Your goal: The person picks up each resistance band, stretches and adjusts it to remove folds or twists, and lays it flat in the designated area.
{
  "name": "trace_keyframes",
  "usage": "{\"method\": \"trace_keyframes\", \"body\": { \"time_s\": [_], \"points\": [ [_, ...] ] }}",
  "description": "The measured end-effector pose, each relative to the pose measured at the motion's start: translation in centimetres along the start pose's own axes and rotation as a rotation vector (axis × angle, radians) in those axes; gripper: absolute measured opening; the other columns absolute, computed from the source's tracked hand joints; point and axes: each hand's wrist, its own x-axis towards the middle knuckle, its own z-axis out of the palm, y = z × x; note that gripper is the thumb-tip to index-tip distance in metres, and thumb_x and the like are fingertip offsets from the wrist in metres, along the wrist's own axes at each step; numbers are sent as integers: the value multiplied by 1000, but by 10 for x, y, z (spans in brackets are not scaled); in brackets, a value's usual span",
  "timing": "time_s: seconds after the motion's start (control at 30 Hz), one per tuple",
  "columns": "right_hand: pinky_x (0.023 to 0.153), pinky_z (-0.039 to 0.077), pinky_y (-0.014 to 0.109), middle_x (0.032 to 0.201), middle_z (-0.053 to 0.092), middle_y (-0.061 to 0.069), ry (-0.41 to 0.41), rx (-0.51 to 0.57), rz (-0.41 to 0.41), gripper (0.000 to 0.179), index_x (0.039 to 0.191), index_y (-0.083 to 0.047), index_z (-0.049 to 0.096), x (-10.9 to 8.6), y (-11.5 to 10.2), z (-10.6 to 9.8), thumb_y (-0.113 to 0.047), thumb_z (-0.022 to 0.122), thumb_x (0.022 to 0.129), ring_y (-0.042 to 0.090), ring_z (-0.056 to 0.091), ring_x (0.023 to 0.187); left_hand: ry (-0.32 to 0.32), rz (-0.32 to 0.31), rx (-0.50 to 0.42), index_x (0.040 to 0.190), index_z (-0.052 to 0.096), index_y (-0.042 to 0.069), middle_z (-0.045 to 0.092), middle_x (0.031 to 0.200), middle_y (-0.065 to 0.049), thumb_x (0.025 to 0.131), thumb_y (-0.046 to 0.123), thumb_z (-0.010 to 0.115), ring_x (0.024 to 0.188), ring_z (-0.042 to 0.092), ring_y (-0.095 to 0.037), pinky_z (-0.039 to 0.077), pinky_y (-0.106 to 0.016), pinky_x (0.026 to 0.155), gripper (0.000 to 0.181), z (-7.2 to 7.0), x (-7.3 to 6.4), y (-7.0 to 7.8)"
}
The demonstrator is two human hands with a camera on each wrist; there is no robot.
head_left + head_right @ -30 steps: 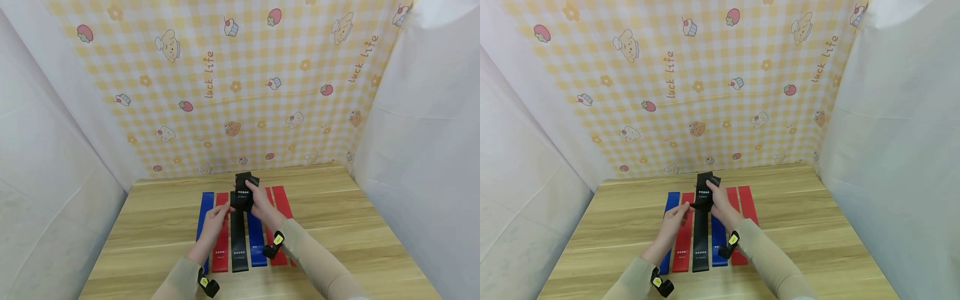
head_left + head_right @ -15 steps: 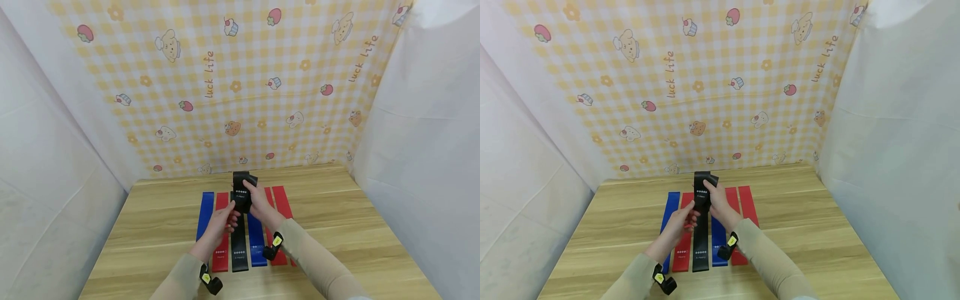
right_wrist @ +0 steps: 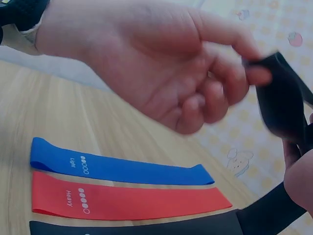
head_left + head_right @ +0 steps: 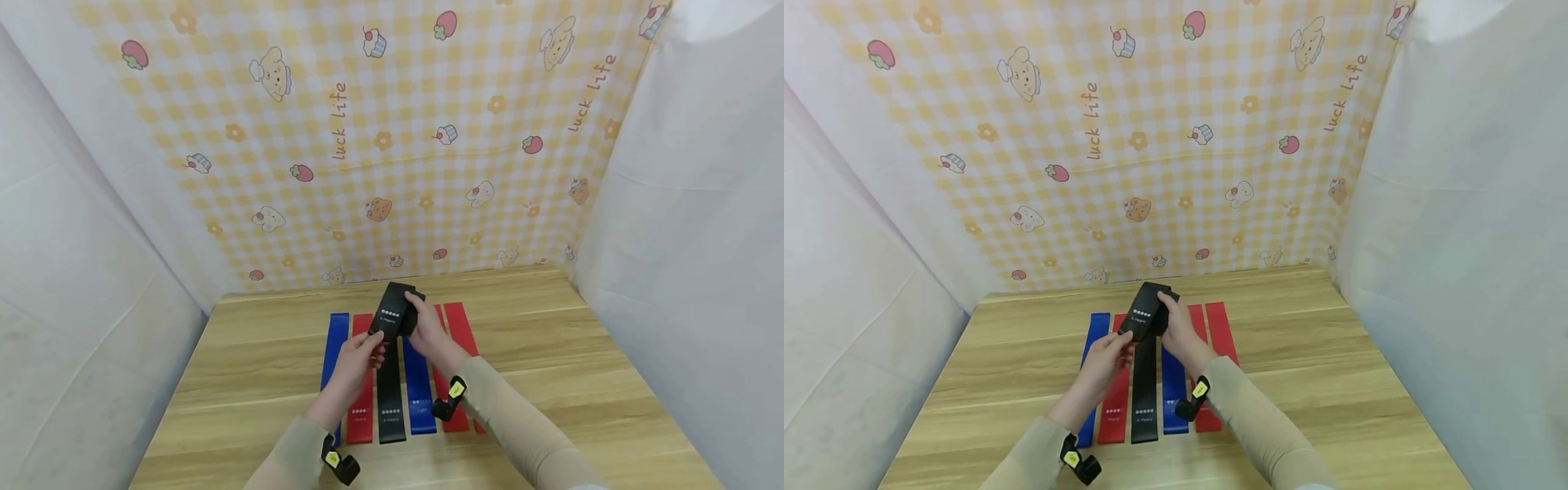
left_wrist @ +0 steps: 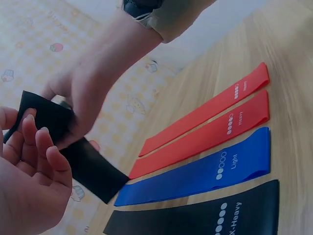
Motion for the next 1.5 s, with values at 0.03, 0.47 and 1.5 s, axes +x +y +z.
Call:
{"method": "trace_keyframes", "body": {
  "time_s": [0.03, 0.47, 1.5],
  "points": [
    [112, 26, 37, 152, 35, 12, -2, 36, 14, 52, 150, -5, 28, 1, 0, -2, -23, 45, 103, 23, 34, 137, 9, 18, 11, 91, 67, 1, 60, 79, -5, 95, 28, 62, 72, 55, -16, 46, -27, 66, 28, 0, 0, 1],
    [111, 28, 34, 154, 28, 14, 83, 381, 109, 53, 148, -5, 23, 11, -9, -21, -33, 36, 105, 26, 33, 138, -31, 95, 204, 92, 67, -4, 62, 80, -10, 97, 22, 60, 78, 55, -19, 46, -33, 73, 27, -11, -17, 2],
    [100, 40, 39, 99, 68, 10, 86, 385, 129, 46, 116, -5, 52, 25, -53, -74, -42, 26, 106, 23, 56, 113, -186, 16, 274, 96, 67, -6, 63, 80, -7, 96, 13, 57, 78, 57, -20, 48, -42, 77, 22, -37, -30, -30]
  ]
}}
